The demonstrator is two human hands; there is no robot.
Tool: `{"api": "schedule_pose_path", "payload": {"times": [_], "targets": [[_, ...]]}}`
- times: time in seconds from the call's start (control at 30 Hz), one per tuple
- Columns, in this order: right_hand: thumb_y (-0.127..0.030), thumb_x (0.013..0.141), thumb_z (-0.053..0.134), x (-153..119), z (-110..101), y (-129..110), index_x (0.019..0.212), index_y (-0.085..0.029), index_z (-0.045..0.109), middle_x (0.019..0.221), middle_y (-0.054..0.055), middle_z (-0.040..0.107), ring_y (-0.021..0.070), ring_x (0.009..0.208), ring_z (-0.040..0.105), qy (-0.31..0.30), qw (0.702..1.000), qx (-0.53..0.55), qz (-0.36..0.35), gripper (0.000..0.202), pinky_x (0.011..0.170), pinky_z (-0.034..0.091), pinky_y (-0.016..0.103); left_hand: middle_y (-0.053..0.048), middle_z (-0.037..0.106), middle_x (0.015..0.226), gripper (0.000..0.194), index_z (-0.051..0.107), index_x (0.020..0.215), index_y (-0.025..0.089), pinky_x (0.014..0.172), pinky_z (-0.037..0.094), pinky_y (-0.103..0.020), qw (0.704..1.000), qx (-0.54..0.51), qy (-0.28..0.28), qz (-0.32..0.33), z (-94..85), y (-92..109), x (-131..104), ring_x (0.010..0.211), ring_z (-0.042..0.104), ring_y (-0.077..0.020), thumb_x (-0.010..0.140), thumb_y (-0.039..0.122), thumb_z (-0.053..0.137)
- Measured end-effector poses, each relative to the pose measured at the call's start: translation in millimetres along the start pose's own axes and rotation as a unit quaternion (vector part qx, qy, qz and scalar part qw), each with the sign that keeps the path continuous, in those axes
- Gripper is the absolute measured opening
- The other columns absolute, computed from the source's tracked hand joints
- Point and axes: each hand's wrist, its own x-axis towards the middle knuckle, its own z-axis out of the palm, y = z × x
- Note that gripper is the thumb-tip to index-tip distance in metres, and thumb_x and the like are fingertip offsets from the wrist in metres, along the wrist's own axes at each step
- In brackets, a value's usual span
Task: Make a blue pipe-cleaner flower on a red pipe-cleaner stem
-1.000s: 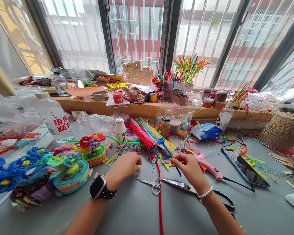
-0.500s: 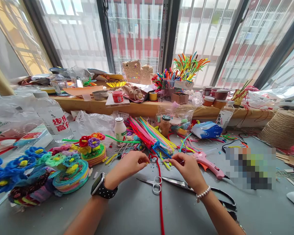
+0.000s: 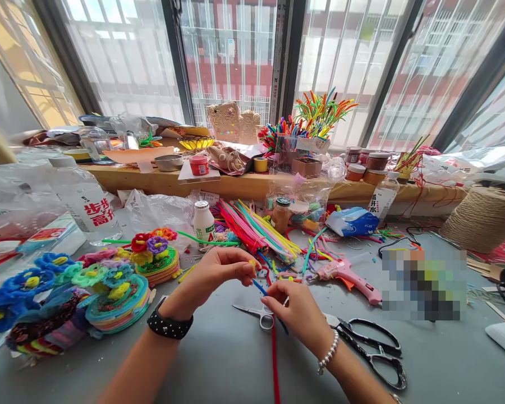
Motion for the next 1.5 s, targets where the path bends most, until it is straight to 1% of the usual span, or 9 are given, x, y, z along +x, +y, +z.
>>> {"api": "schedule_pose_path", "payload": {"times": [0.13,0.37,0.57,0.73,0.83,0.9,1.03,1.23,1.5], "targets": [[-0.035,0.081,0.041,-1.0,-4.2,-3.3,0.069,-0.015,0.059,0.065,0.003,0.06,0.0128,0.059,0.053,0.023,0.999,0.003,-0.035,0.029,0.055,0.038,0.023,-0.001,0.06,0.057,0.021,0.063,0.068,0.012,0.056,0.042,-0.022,0.992,0.114,0.007,-0.06,5.4,-7.1,7.3,0.054,0.053,-0.0108,0.063,0.032,0.06],[-0.04,0.083,0.035,-1.1,-14.1,-6.7,0.063,-0.015,0.052,0.058,-0.001,0.051,0.0095,0.054,0.043,0.007,0.997,0.016,-0.079,0.036,0.051,0.032,0.02,0.0,0.055,0.055,0.025,0.06,0.064,0.011,0.05,0.04,-0.02,0.972,0.217,-0.078,-0.04,16.5,-19.4,8.6,0.054,0.051,-0.0107,0.068,0.035,0.053],[-0.037,0.084,0.034,-1.9,-10.5,-5.2,0.056,-0.016,0.044,0.051,-0.003,0.044,0.008,0.049,0.039,-0.066,0.99,0.095,-0.082,0.036,0.049,0.031,0.019,0.001,0.054,0.056,0.019,0.059,0.065,0.011,0.053,0.041,-0.019,0.974,0.167,-0.141,-0.058,17.7,-15.5,6.0,0.055,0.051,-0.0099,0.065,0.03,0.057],[-0.039,0.082,0.036,0.1,-12.1,-4.1,0.056,-0.016,0.042,0.051,-0.004,0.04,0.0069,0.047,0.035,-0.027,0.988,0.146,-0.052,0.035,0.045,0.028,0.018,0.001,0.056,0.056,0.018,0.059,0.062,0.013,0.054,0.042,-0.019,0.971,0.171,-0.149,-0.071,6.9,-9.7,2.7,0.054,0.052,-0.0093,0.065,0.031,0.057],[-0.041,0.081,0.038,2.1,-13.8,-2.1,0.056,-0.016,0.042,0.051,-0.004,0.041,0.0067,0.046,0.034,0.0,0.988,0.151,-0.029,0.035,0.044,0.027,0.018,0.0,0.058,0.055,0.014,0.063,0.065,0.013,0.052,0.041,-0.019,0.934,0.282,-0.18,-0.127,-5.9,-11.8,0.7,0.054,0.054,-0.0111,0.065,0.025,0.054],[-0.042,0.08,0.039,3.3,-14.7,-0.8,0.058,-0.016,0.043,0.051,-0.004,0.042,0.0068,0.046,0.034,0.006,0.988,0.154,-0.019,0.035,0.044,0.027,0.019,0.001,0.059,0.056,0.014,0.064,0.07,0.014,0.051,0.04,-0.019,0.907,0.372,-0.141,-0.138,-11.8,-13.7,1.2,0.051,0.054,-0.0108,0.063,0.018,0.053],[-0.043,0.079,0.04,3.3,-14.9,-0.8,0.058,-0.016,0.045,0.05,-0.004,0.043,0.0068,0.045,0.033,0.018,0.988,0.153,-0.008,0.035,0.044,0.027,0.019,0.001,0.059,0.057,0.016,0.062,0.074,0.015,0.051,0.039,-0.019,0.905,0.419,-0.043,-0.054,-6.8,-13.1,4.7,0.054,0.055,-0.0116,0.067,0.026,0.052],[-0.04,0.081,0.039,-0.3,-11.0,-5.0,0.058,-0.015,0.049,0.05,-0.003,0.044,0.0079,0.048,0.038,0.07,0.992,0.097,-0.038,0.036,0.047,0.029,0.019,0.001,0.057,0.067,0.019,0.058,0.072,0.017,0.058,0.039,-0.02,0.875,0.46,0.013,0.151,24.9,-17.6,4.3,0.063,0.051,-0.0109,0.066,0.035,0.058],[-0.036,0.083,0.037,-1.5,-10.3,-4.8,0.06,-0.015,0.051,0.052,-0.003,0.044,0.0087,0.049,0.038,0.139,0.987,0.037,-0.072,0.034,0.047,0.029,0.019,-0.001,0.057,0.072,0.018,0.058,0.079,0.018,0.059,0.039,-0.02,0.851,0.474,0.039,0.223,33.3,-25.6,4.2,0.064,0.053,-0.0097,0.076,0.032,0.048]]}}
